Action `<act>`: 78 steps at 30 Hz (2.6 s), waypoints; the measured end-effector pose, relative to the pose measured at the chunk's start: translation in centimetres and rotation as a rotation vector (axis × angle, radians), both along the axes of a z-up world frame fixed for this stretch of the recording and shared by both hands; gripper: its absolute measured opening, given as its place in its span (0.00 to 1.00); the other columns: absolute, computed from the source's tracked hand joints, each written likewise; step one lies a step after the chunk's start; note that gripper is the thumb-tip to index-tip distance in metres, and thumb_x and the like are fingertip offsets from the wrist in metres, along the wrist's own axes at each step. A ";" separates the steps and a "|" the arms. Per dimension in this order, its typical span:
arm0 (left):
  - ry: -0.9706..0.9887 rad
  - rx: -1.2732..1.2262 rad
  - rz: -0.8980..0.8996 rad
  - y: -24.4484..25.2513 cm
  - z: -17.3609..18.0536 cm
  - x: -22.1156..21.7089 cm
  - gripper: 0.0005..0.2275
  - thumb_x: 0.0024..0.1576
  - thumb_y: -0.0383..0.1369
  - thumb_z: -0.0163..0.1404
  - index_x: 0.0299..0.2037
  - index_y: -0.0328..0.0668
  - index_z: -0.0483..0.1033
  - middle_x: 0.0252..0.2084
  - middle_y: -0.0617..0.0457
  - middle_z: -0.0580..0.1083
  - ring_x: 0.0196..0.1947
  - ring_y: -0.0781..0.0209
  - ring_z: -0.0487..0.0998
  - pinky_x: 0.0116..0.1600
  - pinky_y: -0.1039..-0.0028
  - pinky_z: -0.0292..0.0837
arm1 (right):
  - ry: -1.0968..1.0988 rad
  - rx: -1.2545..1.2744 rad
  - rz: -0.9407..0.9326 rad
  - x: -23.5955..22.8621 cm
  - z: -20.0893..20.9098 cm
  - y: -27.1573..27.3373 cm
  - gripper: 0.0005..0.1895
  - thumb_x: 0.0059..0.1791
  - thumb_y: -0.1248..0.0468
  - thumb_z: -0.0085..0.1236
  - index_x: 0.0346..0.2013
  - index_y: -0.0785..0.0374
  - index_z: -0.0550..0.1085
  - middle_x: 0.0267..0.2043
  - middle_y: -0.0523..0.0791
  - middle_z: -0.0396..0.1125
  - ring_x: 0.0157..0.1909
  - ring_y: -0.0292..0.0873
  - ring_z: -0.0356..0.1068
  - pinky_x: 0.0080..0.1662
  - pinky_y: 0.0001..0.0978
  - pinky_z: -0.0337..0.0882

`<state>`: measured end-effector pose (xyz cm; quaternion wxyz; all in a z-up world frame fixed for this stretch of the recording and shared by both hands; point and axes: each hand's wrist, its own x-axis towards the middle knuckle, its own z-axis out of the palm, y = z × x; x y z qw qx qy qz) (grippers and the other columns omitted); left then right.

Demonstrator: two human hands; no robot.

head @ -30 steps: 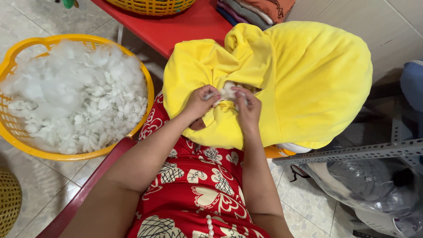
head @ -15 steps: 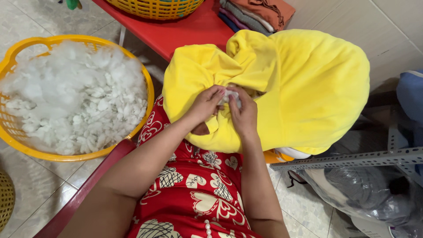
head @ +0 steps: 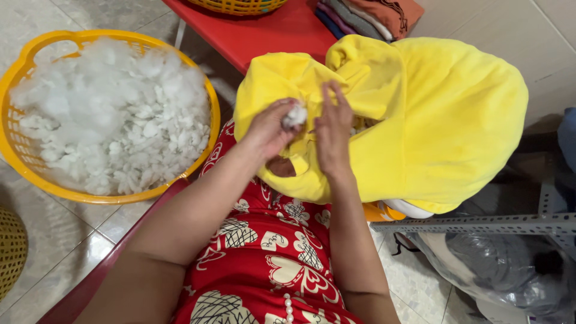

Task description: The person repeatedly takes handfuls of white cotton from a yellow basket and stuffs them into a yellow fabric cushion cover. The person uses both hands to pull and push the cotton into the opening of the cushion.

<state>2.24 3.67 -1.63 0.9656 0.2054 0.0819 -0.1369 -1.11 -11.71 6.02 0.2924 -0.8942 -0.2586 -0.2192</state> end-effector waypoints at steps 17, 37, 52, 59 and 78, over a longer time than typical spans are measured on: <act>0.560 1.485 0.294 28.7 -22.5 -1.5 0.28 0.53 0.31 0.57 0.65 0.50 0.63 0.66 0.30 0.53 0.58 0.36 0.67 0.56 0.55 0.72 | 0.155 -0.162 -0.233 1.5 -1.8 -5.9 0.24 0.48 0.61 0.63 0.59 0.64 0.76 0.65 0.54 0.62 0.69 0.60 0.57 0.68 0.48 0.58; 0.076 1.820 0.524 22.5 -13.4 -3.2 0.21 0.57 0.36 0.60 0.61 0.44 0.74 0.68 0.38 0.63 0.65 0.38 0.68 0.65 0.57 0.65 | 0.263 -0.222 -0.108 4.0 0.6 -3.8 0.13 0.42 0.64 0.68 0.42 0.56 0.82 0.49 0.49 0.75 0.51 0.54 0.74 0.53 0.42 0.72; -0.425 0.819 -0.147 -3.8 4.9 -2.1 0.22 0.60 0.32 0.54 0.65 0.44 0.64 0.57 0.54 0.72 0.45 0.65 0.79 0.49 0.77 0.78 | 0.569 1.148 0.011 3.6 1.3 -9.4 0.12 0.51 0.74 0.59 0.50 0.69 0.75 0.42 0.46 0.71 0.40 0.38 0.72 0.43 0.29 0.74; -0.330 0.298 -0.135 -7.8 0.3 0.0 0.24 0.61 0.32 0.54 0.67 0.40 0.63 0.58 0.47 0.71 0.53 0.59 0.77 0.55 0.70 0.79 | 0.447 0.693 0.105 2.1 -2.5 -5.9 0.13 0.57 0.70 0.51 0.56 0.69 0.73 0.52 0.46 0.71 0.51 0.38 0.70 0.52 0.26 0.72; -0.219 0.264 0.221 8.9 -3.2 -0.2 0.06 0.62 0.22 0.51 0.47 0.31 0.75 0.46 0.44 0.78 0.44 0.54 0.81 0.54 0.69 0.79 | 0.767 0.788 0.392 2.9 -0.4 10.4 0.08 0.55 0.75 0.44 0.43 0.65 0.73 0.40 0.46 0.69 0.37 0.38 0.68 0.41 0.27 0.68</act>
